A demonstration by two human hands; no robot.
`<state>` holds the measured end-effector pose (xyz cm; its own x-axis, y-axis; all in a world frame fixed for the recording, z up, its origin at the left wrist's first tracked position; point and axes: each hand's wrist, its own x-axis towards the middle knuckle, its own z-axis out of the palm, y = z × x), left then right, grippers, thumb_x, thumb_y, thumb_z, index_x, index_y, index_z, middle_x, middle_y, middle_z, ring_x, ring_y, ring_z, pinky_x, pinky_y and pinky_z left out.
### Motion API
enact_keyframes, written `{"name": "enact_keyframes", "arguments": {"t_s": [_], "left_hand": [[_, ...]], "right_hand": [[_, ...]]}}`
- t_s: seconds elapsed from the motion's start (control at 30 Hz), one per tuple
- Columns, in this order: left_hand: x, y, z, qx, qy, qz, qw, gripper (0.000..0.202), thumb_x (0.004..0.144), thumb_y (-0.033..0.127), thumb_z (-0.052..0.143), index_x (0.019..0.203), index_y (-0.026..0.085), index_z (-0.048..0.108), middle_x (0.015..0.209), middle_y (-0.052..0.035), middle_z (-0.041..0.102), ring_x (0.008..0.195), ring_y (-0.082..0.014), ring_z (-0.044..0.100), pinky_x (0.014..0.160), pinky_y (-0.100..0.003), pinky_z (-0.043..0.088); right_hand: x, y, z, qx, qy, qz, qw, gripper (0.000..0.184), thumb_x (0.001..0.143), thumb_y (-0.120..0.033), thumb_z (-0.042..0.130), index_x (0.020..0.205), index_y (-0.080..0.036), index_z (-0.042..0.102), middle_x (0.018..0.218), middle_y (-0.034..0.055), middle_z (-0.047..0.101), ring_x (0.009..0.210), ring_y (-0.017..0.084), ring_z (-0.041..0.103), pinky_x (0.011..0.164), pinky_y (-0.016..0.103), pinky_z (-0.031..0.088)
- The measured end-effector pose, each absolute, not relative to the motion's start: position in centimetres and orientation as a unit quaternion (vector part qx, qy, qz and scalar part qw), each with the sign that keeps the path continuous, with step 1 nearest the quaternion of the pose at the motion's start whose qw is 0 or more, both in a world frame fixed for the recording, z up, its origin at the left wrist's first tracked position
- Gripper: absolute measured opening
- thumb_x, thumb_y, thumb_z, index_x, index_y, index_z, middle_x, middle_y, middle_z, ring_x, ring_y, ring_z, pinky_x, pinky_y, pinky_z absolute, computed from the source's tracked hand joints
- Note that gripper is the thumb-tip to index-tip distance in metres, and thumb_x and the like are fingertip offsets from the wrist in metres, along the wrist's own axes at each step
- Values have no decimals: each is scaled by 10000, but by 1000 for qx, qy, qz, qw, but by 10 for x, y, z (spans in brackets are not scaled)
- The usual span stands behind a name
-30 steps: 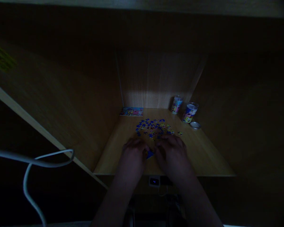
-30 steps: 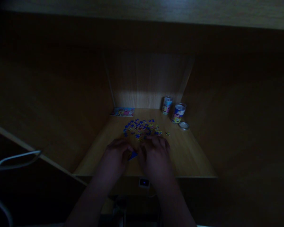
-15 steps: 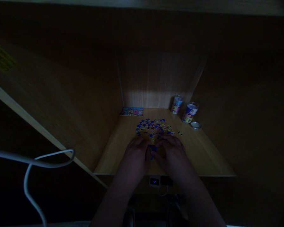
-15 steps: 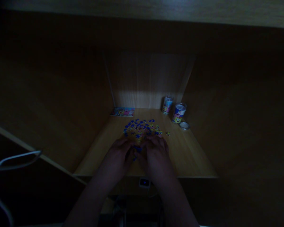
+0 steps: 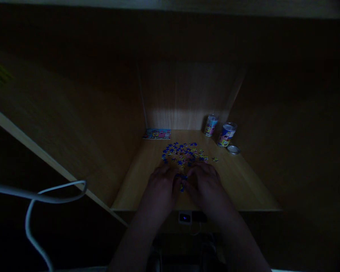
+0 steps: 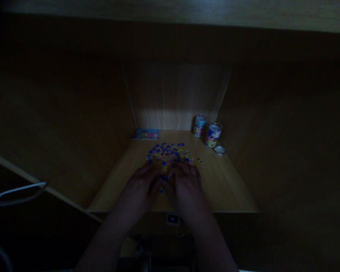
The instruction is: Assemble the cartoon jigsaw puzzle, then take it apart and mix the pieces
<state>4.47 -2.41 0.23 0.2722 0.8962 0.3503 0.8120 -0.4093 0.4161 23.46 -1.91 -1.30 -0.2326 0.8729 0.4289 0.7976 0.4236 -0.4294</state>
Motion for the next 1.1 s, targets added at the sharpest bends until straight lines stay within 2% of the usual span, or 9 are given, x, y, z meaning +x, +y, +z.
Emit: {"name": "enact_keyframes", "arguments": {"t_s": [0.1, 0.2, 0.47, 0.7, 0.9, 1.0, 1.1], "left_hand": [[45, -24, 2, 798, 534, 272, 72, 85, 1022, 173, 653, 1071, 190, 721, 1084, -99, 706, 1030, -292, 675, 941, -487, 567], [45, -25, 2, 799, 529, 277, 74, 106, 1020, 179, 664, 1084, 211, 742, 1086, -89, 709, 1022, -284, 680, 934, -474, 569], [45, -25, 4, 790, 531, 290, 96, 84, 999, 144, 687, 1035, 200, 739, 1045, -79, 701, 1007, -283, 674, 927, -475, 563], [45, -25, 2, 784, 533, 303, 101, 91, 997, 129, 673, 1012, 202, 724, 1037, -81, 700, 985, -275, 674, 886, -444, 558], [45, -23, 2, 748, 544, 364, 106, 169, 1018, 93, 604, 917, 197, 691, 980, -72, 714, 959, -259, 686, 859, -404, 548], [38, -22, 0, 710, 566, 409, 88, 137, 1028, 127, 600, 966, 194, 702, 992, -75, 729, 929, -251, 701, 851, -401, 558], [32, -23, 0, 688, 583, 427, 63, 113, 1033, 167, 606, 1021, 200, 714, 1010, -74, 745, 926, -251, 721, 836, -394, 568]], "right_hand": [[235, -19, -10, -518, -788, 87, 321, 10, 980, -247, 684, 973, -251, 678, 1143, 62, 735, 1187, 275, 645, 1122, 511, 458], [233, -20, -6, -510, -793, 101, 316, 71, 987, -191, 652, 956, -251, 674, 1056, 44, 744, 1119, 263, 659, 1067, 482, 484], [230, -20, -4, -529, -785, 78, 312, 45, 986, -274, 721, 1009, -248, 749, 1078, 68, 762, 1096, 285, 670, 1014, 471, 506], [232, -18, -5, -523, -775, 101, 340, 109, 989, -200, 692, 918, -255, 753, 963, 33, 773, 970, 242, 687, 917, 405, 516], [232, -20, -4, -556, -736, 89, 376, 100, 991, -217, 684, 904, -237, 730, 940, 37, 770, 915, 236, 686, 864, 378, 500], [244, -22, 2, -577, -717, 67, 386, 124, 1002, -236, 658, 906, -228, 735, 945, 56, 779, 902, 240, 698, 840, 367, 501], [272, -20, 4, -624, -696, 7, 355, 147, 1004, -255, 632, 952, -241, 769, 1016, 77, 802, 934, 267, 712, 856, 385, 500]]}}
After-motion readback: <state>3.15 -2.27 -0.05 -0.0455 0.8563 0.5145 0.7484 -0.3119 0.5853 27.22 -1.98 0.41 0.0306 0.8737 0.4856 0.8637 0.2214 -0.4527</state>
